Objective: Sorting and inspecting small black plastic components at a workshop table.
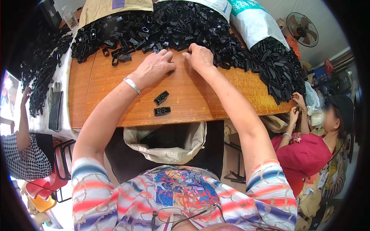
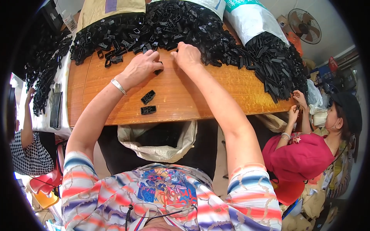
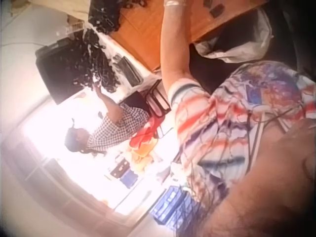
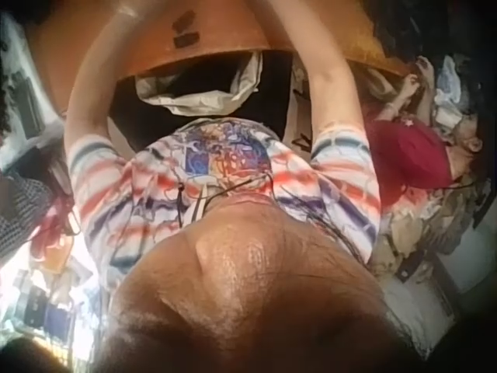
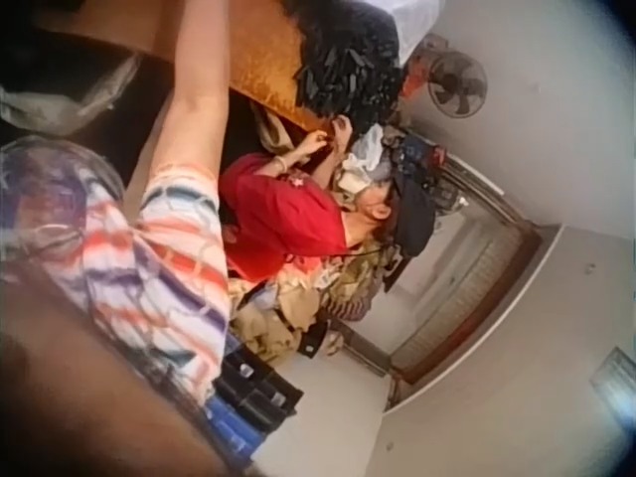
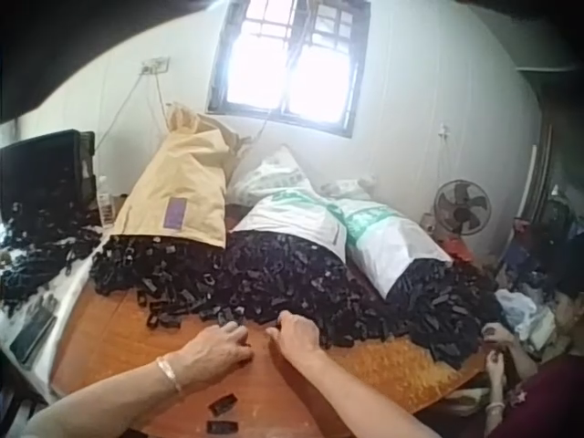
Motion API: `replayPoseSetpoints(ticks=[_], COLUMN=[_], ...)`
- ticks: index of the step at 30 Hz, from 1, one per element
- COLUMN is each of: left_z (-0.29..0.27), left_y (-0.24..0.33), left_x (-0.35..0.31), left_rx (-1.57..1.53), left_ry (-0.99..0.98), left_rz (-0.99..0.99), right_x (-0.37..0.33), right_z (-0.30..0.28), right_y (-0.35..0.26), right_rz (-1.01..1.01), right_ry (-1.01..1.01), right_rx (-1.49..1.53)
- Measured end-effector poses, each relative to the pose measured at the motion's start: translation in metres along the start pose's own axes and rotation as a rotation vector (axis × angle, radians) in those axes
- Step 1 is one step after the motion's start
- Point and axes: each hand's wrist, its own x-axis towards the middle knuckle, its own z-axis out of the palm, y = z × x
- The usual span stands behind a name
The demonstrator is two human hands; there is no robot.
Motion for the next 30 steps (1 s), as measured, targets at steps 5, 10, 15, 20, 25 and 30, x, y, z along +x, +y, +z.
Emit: replayPoseSetpoints(ticks=[5,10,15,20,25,30], left_z=[-0.003,-0.009,-0.012,-0.012,0.0,0.001], left_y=[0.008,0.016,0.024,0.03,0.024,0.022], left_x=[-0.011,-0.022,-0.023,-0.04,-0.049,-0.051], left_rx=[-0.005,-0.034,-0.207,-0.344,-0.363,-0.395], left_ry=[0.032,0.11,0.04,0.126,0.103,0.101], left_rz=[-0.099,-0.18,-0.323,-0.501,-0.578,-0.607], right_x=[-0.011,-0.041,-0.055,-0.058,-0.057,-0.054], right_z=[0.001,-0.017,-0.017,-0.015,-0.006,-0.004], right_y=[0.01,0.002,0.0,-0.019,-0.038,-0.042], right_rz=[-0.033,-0.091,-0.185,-0.406,-0.545,-0.59], right_ry=[0.045,-0.141,-0.101,-0.043,-0.024,-0.077], right_rx=[0.052,0.266,0.381,0.406,0.361,0.286])
